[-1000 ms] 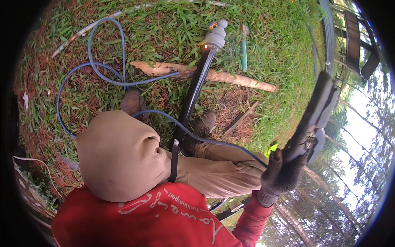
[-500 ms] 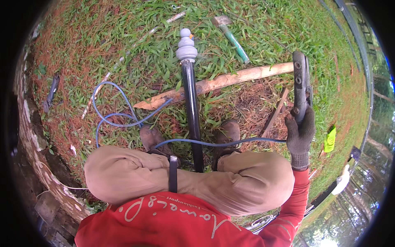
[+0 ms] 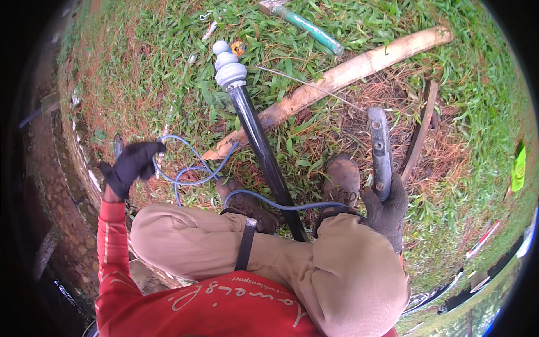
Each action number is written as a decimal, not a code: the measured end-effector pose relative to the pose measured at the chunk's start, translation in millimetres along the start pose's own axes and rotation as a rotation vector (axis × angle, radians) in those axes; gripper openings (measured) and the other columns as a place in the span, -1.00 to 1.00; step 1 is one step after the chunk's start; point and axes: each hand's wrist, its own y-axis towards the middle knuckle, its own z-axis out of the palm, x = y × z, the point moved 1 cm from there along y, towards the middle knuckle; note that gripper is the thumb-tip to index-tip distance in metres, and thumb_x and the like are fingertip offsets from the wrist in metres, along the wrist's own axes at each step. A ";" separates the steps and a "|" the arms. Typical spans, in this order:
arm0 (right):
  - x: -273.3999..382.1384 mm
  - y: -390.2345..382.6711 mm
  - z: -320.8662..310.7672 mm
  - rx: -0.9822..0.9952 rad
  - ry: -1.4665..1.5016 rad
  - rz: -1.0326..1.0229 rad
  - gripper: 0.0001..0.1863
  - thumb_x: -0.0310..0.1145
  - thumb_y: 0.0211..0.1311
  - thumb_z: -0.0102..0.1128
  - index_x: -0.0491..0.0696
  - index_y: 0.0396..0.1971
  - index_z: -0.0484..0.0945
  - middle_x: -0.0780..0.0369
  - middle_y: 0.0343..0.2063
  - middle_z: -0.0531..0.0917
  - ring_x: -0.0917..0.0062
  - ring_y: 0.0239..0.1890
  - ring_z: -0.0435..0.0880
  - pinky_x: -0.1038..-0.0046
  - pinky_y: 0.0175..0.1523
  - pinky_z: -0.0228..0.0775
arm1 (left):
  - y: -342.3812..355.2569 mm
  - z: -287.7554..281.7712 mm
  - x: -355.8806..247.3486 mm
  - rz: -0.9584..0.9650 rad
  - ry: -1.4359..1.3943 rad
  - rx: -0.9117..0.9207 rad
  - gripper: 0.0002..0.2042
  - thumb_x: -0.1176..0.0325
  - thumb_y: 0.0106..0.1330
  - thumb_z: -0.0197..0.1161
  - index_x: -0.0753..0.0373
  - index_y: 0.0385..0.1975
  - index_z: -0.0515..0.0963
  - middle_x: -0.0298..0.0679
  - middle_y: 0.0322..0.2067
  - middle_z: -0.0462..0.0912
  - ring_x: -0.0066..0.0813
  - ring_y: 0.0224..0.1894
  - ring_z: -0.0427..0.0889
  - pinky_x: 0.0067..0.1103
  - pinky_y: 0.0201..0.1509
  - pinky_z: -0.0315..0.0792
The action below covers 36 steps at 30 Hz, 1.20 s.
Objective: The person prepares a metal pole by filing the end of a decorative cap, and then welds the cap onto the end of the long pole while sitting on the grass.
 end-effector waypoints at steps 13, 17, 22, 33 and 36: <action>-2.0 7.5 7.0 0.107 0.061 -0.006 -0.72 -0.53 0.06 0.38 -0.10 -0.21 0.54 0.38 -0.43 0.47 0.64 -0.35 0.37 0.43 -0.22 0.36 | 239.0 46.6 -154.4 0.159 -0.179 -0.170 -0.31 -0.14 0.42 0.47 0.26 0.34 0.54 -0.20 -0.03 0.74 -0.37 -0.14 0.74 -0.43 -0.06 0.66; -5.4 8.8 8.3 0.120 0.017 -0.005 -0.71 -0.51 0.04 0.40 -0.11 -0.22 0.54 0.36 -0.44 0.47 0.62 -0.35 0.37 0.40 -0.22 0.36 | 261.5 69.4 -128.0 0.197 -0.527 -0.029 -0.52 0.17 0.52 0.43 0.27 0.30 0.51 -0.17 0.00 0.75 -0.31 -0.16 0.78 -0.31 -0.11 0.74; -10.0 7.8 5.1 0.145 -0.066 0.036 -0.69 -0.53 0.03 0.40 -0.13 -0.18 0.57 0.36 -0.43 0.50 0.62 -0.36 0.41 0.41 -0.23 0.37 | 260.6 67.2 -125.5 0.232 -0.628 0.074 -0.70 0.33 0.58 0.34 0.27 0.19 0.53 -0.24 -0.14 0.74 -0.37 -0.19 0.77 -0.34 -0.10 0.77; -10.7 8.5 10.7 0.144 -0.022 0.035 -0.64 -0.54 0.05 0.41 -0.14 -0.09 0.60 0.37 -0.43 0.52 0.64 -0.36 0.42 0.42 -0.22 0.40 | 271.5 60.4 -116.6 0.280 -0.651 0.139 -0.76 0.35 0.47 0.43 0.29 0.03 0.65 -0.23 -0.17 0.78 -0.41 -0.25 0.79 -0.42 -0.17 0.74; -9.5 8.3 11.0 0.151 -0.022 0.078 -0.64 -0.54 0.06 0.42 -0.14 -0.10 0.60 0.37 -0.42 0.52 0.64 -0.35 0.42 0.42 -0.22 0.40 | 266.6 61.1 -119.5 0.284 -0.643 0.183 -0.78 0.33 0.61 0.30 0.26 0.10 0.55 -0.30 -0.24 0.69 -0.44 -0.26 0.72 -0.40 -0.16 0.70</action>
